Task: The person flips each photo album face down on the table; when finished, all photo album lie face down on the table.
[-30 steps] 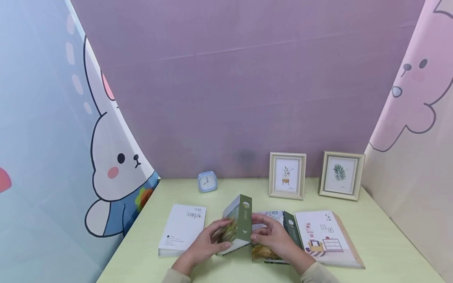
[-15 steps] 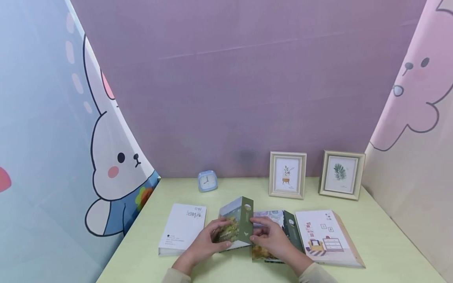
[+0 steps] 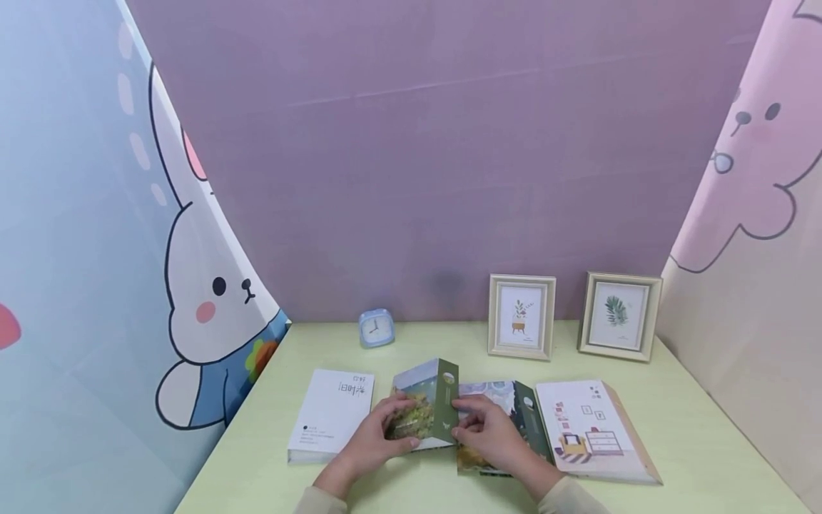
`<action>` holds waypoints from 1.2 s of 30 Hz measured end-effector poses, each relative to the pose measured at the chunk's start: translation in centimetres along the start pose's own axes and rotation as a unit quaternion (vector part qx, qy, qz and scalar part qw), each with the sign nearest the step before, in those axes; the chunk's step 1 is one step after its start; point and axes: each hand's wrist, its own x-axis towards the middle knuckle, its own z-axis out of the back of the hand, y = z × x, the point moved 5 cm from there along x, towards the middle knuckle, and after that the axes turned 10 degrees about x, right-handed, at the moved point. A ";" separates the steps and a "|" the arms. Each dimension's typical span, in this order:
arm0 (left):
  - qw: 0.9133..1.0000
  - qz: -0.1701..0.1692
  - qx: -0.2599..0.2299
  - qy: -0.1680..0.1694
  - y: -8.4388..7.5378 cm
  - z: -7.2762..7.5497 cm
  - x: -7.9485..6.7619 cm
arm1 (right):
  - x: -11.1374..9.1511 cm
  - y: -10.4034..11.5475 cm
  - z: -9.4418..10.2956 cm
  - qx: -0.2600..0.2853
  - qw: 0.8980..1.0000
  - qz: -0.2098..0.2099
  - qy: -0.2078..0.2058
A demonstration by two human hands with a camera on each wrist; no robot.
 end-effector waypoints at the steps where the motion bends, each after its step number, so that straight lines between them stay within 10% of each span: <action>1: 1.000 0.000 0.004 -0.001 0.0 0.0 0.0 | 0.0 0.0 0.0 -0.004 1.000 0.000 0.000; 36: 0.993 -0.007 0.120 -0.017 -0.1 0.0 0.0 | -0.2 0.0 -0.8 -0.095 0.994 -0.013 0.057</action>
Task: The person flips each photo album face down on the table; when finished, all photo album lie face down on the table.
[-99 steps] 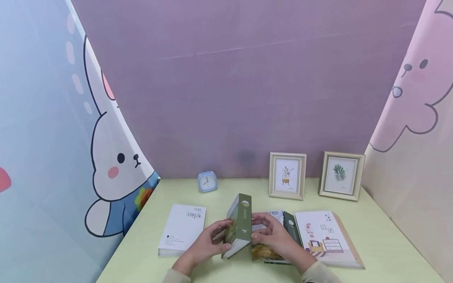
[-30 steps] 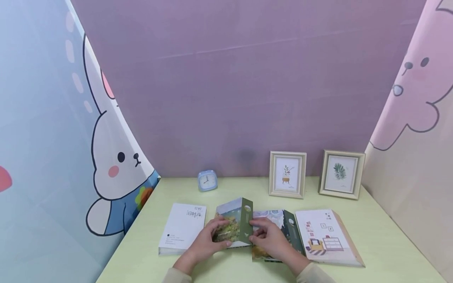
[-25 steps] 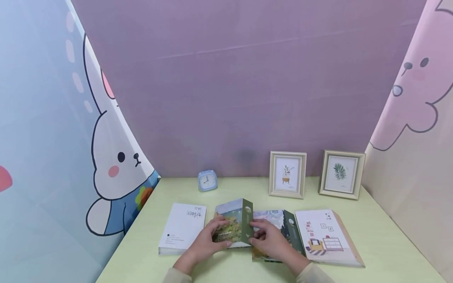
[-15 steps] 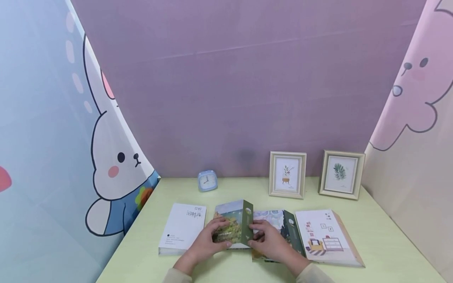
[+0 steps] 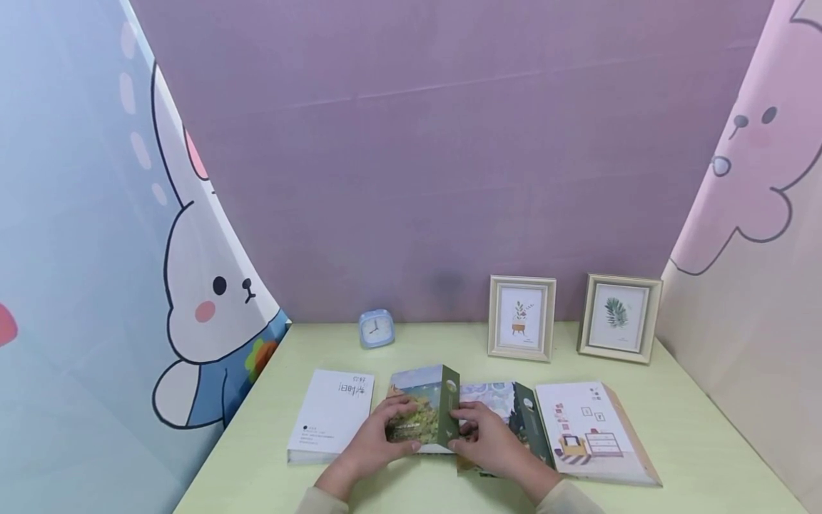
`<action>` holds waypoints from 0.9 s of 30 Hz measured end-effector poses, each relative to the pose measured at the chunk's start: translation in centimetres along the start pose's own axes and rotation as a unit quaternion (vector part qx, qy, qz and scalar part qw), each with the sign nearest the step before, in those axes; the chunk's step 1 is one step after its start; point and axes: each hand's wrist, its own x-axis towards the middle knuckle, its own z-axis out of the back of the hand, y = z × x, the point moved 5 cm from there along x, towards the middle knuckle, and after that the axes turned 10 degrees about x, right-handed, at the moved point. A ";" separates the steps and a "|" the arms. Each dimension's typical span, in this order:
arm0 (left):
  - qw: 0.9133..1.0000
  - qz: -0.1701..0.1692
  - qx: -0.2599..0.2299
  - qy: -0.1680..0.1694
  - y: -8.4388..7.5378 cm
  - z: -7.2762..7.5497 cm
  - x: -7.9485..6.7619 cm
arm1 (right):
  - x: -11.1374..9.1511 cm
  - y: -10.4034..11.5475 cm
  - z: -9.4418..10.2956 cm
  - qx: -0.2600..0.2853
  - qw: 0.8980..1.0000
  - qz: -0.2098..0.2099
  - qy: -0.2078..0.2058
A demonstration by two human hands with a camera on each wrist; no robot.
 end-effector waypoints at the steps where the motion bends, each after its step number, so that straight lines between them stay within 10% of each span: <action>1: 1.000 0.000 0.000 0.000 0.0 0.0 0.0 | 0.0 0.0 0.0 -0.001 1.000 -0.001 0.000; 27: 1.000 -0.003 0.026 -0.010 0.1 1.0 -0.1 | -0.2 -0.1 -0.6 -0.001 0.999 0.008 0.039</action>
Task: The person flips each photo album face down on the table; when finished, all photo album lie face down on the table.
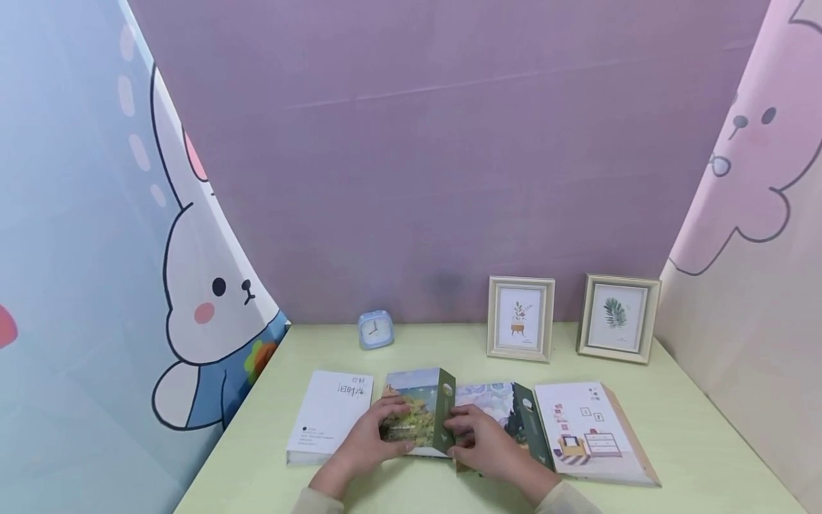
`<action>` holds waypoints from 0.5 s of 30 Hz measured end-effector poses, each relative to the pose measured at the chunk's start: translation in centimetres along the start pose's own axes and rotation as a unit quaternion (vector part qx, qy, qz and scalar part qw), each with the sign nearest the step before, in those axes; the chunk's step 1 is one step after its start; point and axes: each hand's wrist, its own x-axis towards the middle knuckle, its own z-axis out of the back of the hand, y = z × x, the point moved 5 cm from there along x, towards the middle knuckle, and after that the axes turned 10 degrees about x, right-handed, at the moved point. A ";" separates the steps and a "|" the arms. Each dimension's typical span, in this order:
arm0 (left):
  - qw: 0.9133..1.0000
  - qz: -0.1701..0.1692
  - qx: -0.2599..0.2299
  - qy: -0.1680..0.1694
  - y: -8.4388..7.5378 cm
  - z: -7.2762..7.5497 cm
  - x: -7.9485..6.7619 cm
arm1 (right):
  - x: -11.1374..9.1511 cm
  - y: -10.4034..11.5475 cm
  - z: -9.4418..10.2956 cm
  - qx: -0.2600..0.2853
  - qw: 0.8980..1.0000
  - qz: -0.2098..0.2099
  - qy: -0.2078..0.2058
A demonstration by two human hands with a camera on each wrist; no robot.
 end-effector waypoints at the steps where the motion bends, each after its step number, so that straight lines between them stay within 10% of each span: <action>1: 1.000 -0.002 0.000 -0.001 0.0 0.1 0.0 | 0.0 0.0 0.0 0.001 1.000 0.002 0.002; 15: 1.000 0.001 0.022 0.003 0.2 0.5 0.0 | 0.8 0.2 -0.5 -0.023 1.000 0.000 0.005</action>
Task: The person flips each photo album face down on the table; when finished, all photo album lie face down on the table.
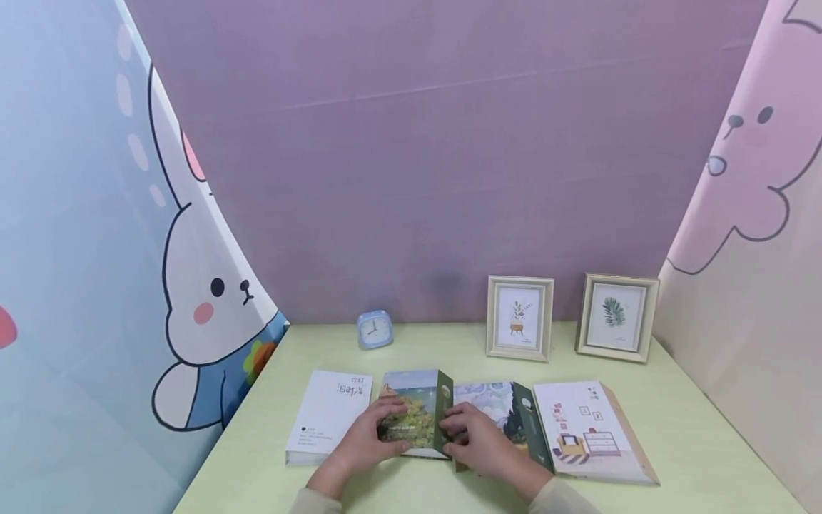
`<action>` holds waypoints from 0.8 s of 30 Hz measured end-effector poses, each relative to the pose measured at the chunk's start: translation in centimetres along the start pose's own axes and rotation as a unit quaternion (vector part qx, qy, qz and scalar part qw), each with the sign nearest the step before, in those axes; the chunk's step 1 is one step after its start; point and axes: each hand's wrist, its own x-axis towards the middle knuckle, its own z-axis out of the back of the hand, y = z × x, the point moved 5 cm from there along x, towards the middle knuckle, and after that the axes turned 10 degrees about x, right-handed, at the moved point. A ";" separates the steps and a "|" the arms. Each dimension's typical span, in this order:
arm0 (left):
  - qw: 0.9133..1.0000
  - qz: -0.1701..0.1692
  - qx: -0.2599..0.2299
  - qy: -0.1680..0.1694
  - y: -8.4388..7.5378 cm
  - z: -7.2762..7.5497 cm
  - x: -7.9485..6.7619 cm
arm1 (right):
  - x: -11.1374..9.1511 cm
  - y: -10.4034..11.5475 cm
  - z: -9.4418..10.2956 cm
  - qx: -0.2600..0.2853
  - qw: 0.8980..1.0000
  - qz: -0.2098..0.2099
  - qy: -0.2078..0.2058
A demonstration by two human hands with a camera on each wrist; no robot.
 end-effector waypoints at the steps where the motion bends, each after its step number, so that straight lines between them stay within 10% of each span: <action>1: 1.000 -0.001 0.000 -0.001 0.0 0.0 0.0 | 0.1 0.0 0.0 -0.003 1.000 -0.001 -0.002; 24: 0.996 -0.001 -0.091 -0.006 0.2 0.4 0.0 | 0.2 0.9 0.5 -0.003 1.000 0.006 -0.007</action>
